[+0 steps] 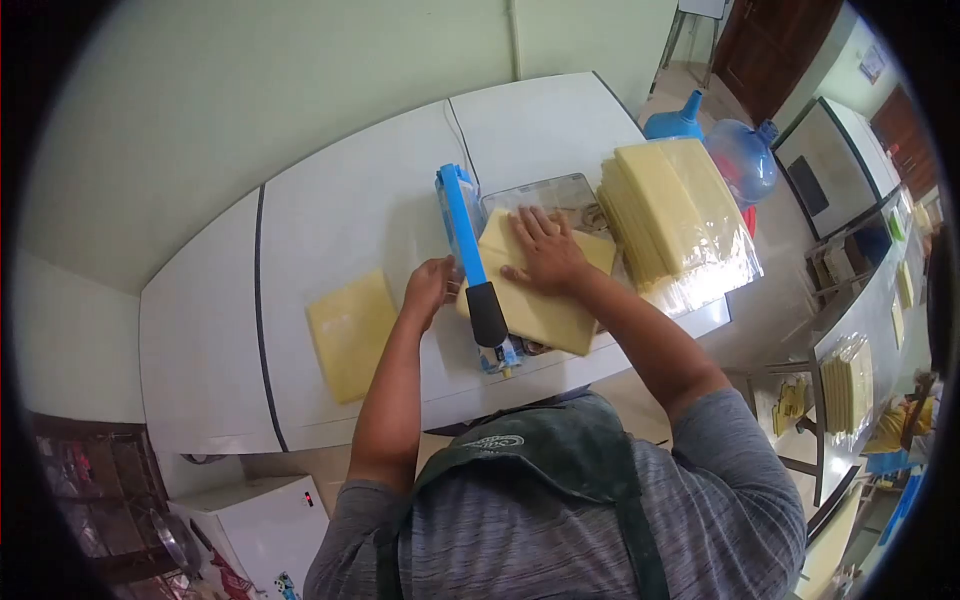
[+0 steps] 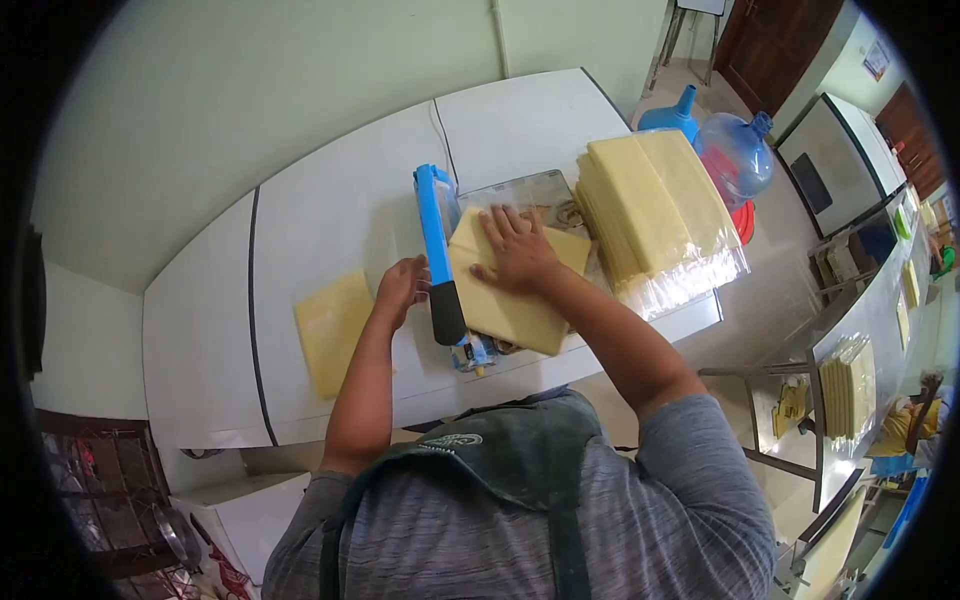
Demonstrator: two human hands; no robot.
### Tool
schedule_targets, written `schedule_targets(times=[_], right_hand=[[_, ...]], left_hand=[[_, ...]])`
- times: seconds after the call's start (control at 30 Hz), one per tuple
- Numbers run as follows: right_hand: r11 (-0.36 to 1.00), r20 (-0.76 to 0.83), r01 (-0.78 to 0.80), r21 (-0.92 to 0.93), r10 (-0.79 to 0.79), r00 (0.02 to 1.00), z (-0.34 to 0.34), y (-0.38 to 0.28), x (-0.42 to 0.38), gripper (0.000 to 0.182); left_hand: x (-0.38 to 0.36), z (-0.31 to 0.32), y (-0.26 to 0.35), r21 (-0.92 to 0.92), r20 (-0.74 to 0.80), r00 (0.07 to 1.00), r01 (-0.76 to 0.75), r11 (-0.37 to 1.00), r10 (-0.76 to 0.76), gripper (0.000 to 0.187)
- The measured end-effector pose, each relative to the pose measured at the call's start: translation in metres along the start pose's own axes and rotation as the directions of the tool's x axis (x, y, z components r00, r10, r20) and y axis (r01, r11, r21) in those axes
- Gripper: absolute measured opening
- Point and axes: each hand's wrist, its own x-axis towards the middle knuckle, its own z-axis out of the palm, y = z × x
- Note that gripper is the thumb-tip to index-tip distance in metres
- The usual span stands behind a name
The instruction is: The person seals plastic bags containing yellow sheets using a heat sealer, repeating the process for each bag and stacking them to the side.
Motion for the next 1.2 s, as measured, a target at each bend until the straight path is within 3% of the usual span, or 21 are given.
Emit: schedule_targets(times=[0.03, 0.1, 0.13, 0.17, 0.2, 0.23, 0.3, 0.4, 0.43, 0.5, 0.63, 0.73, 0.8, 0.9, 1.03, 1.1, 1.17, 1.2], right_hand=[[0.999, -0.069, -0.005, -0.046, 0.002, 0.998, -0.001, -0.003, -0.010, 0.098], [0.996, -0.142, -0.016, -0.092, 0.003, 0.990, -0.003, -0.012, -0.032, 0.097], [0.984, -0.097, -0.165, -0.068, 0.158, 0.983, -0.003, -0.018, -0.046, 0.096], [0.948, -0.046, -0.313, -0.048, 0.311, 0.949, -0.003, -0.019, -0.053, 0.096], [0.948, -0.043, -0.317, -0.041, 0.315, 0.948, 0.000, -0.013, -0.053, 0.096], [0.969, -0.109, -0.248, -0.025, 0.243, 0.964, 0.005, -0.003, -0.053, 0.095], [0.992, -0.176, -0.102, 0.080, 0.115, 0.978, 0.013, 0.021, -0.043, 0.093], [0.997, -0.144, -0.066, -0.041, 0.059, 0.988, -0.001, 0.044, -0.022, 0.093], [0.983, -0.160, -0.172, -0.069, 0.159, 0.974, -0.002, 0.044, -0.021, 0.092], [0.984, -0.145, -0.169, -0.058, 0.159, 0.977, -0.005, 0.038, -0.026, 0.092], [0.986, -0.049, -0.166, 0.002, 0.166, 0.985, -0.001, 0.042, -0.030, 0.095], [0.986, -0.057, -0.157, -0.047, 0.154, 0.986, -0.004, 0.045, -0.023, 0.097], [0.986, -0.064, -0.158, -0.057, 0.154, 0.986, -0.002, 0.043, -0.021, 0.096], [0.987, -0.062, -0.156, -0.045, 0.153, 0.986, -0.004, 0.042, -0.017, 0.096], [0.988, -0.080, -0.154, -0.010, 0.153, 0.985, -0.005, 0.041, -0.015, 0.097], [0.988, -0.071, -0.154, -0.021, 0.152, 0.986, -0.007, 0.040, -0.018, 0.096], [0.988, -0.065, -0.153, -0.033, 0.151, 0.986, -0.014, 0.039, -0.020, 0.094], [0.986, -0.093, -0.164, 0.039, 0.167, 0.982, -0.019, 0.041, -0.022, 0.093]], left_hand=[[-0.002, 0.004, 0.006, 0.003, -0.001, 1.000, -0.002, 1.000, 0.002, 0.043], [-0.002, 0.014, 0.016, 0.213, -0.039, 0.998, 0.057, 0.976, -0.050, 0.042], [0.012, 0.013, 0.004, 0.212, -0.041, 0.998, 0.056, 0.976, -0.048, 0.042], [0.037, 0.010, -0.021, 0.178, -0.048, 0.996, -0.061, 0.982, 0.070, 0.043], [0.055, 0.008, -0.039, 0.150, -0.057, 0.981, -0.175, 0.973, 0.185, 0.044], [0.064, 0.010, -0.043, 0.159, -0.051, 0.982, -0.169, 0.973, 0.179, 0.044], [0.079, 0.015, -0.046, 0.554, -0.216, 0.889, -0.230, 0.800, 0.405, 0.045], [0.063, 0.029, -0.020, 0.434, -0.280, 0.855, -0.293, 0.852, 0.436, 0.047], [0.069, 0.030, -0.026, 0.435, -0.274, 0.857, -0.294, 0.851, 0.436, 0.047], [0.087, 0.027, -0.035, 0.544, -0.331, 0.773, -0.312, 0.779, 0.540, 0.049], [0.094, 0.023, -0.022, 0.334, -0.298, 0.869, -0.294, 0.895, 0.396, 0.050], [0.072, 0.033, -0.002, 0.360, -0.341, 0.870, -0.230, 0.904, 0.357, 0.052], [0.070, 0.036, 0.002, 0.555, -0.357, 0.791, -0.248, 0.794, 0.497, 0.051], [0.071, 0.038, 0.002, 0.613, -0.358, 0.767, -0.238, 0.754, 0.533, 0.050], [0.079, 0.034, 0.002, 0.560, -0.383, 0.756, -0.266, 0.785, 0.530, 0.049], [0.090, 0.018, 0.002, 0.600, -0.376, 0.810, -0.158, 0.784, 0.451, 0.047], [0.104, -0.010, 0.014, 0.547, -0.524, 0.683, -0.189, 0.816, 0.509, 0.047], [0.076, -0.013, 0.049, 0.460, -0.572, 0.615, -0.308, 0.833, 0.543, 0.044]])
